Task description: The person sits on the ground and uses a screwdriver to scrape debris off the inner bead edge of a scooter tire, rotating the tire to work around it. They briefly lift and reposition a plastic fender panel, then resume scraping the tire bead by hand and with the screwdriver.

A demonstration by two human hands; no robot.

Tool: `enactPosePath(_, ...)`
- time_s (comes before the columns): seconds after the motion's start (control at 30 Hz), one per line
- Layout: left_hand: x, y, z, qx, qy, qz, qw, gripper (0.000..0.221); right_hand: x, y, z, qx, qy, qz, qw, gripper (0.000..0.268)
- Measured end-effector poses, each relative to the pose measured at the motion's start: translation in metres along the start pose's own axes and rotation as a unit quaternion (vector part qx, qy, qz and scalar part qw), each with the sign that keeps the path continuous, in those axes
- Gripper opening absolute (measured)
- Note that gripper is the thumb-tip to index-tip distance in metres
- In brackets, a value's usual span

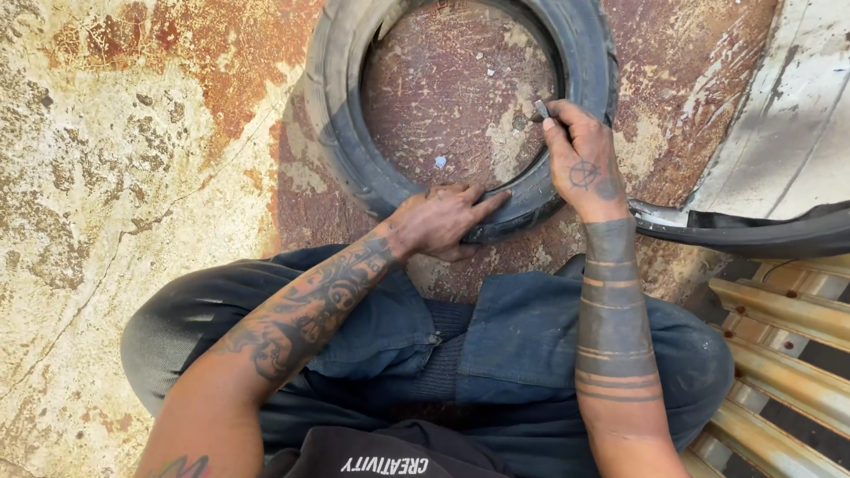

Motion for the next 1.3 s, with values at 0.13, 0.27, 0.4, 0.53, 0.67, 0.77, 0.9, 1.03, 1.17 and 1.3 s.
enactPosePath(0.13,-0.054,-0.015,0.021,-0.011,-0.014,-0.009,1.0,0.083,0.016,0.002,-0.002,0.015,-0.034,-0.003,0.999,0.022)
enactPosePath(0.27,-0.09,0.002,0.005,0.12,-0.074,0.03,0.99,0.069,0.036,0.003,0.003,0.032,-0.022,-0.052,0.998,0.022)
enactPosePath(0.4,-0.113,0.029,-0.032,0.154,-0.061,-0.14,0.976,0.027,0.038,0.003,0.004,-0.034,0.059,0.067,0.995,0.021)
enactPosePath(0.53,-0.125,0.023,-0.033,0.199,-0.041,-0.193,0.96,0.021,0.041,-0.001,0.014,-0.096,0.161,0.171,0.967,0.027)
enactPosePath(0.67,-0.103,-0.003,-0.013,0.186,-0.069,-0.171,0.965,0.061,0.057,-0.003,0.028,-0.048,0.2,0.091,0.974,0.024)
enactPosePath(0.77,-0.095,-0.018,0.007,0.18,-0.062,-0.165,0.968,0.077,0.036,-0.001,0.025,-0.071,0.226,0.111,0.965,0.025)
enactPosePath(0.9,-0.104,-0.022,0.014,0.181,-0.052,-0.18,0.965,0.105,0.03,-0.002,0.014,-0.092,0.227,0.198,0.949,0.028)
enactPosePath(1.03,-0.094,-0.035,0.026,0.135,-0.018,-0.184,0.974,0.126,0.055,-0.004,0.015,-0.066,0.27,0.187,0.942,0.032)
enactPosePath(1.17,-0.097,-0.043,0.042,0.164,-0.073,-0.168,0.969,0.136,0.042,-0.001,0.024,-0.126,0.286,0.252,0.916,0.034)
enactPosePath(1.3,-0.083,-0.028,0.02,0.163,-0.073,-0.151,0.972,0.106,0.048,-0.003,0.027,-0.124,0.244,0.262,0.926,0.046)
Point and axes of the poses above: each hand's wrist, its own y-axis away from the middle knuckle, its own z-axis out of the palm, x = y × z, the point moved 1 cm from there along -y, towards the middle knuckle, and after that the axes turned 12 degrees about z, right-handed, at the moved point
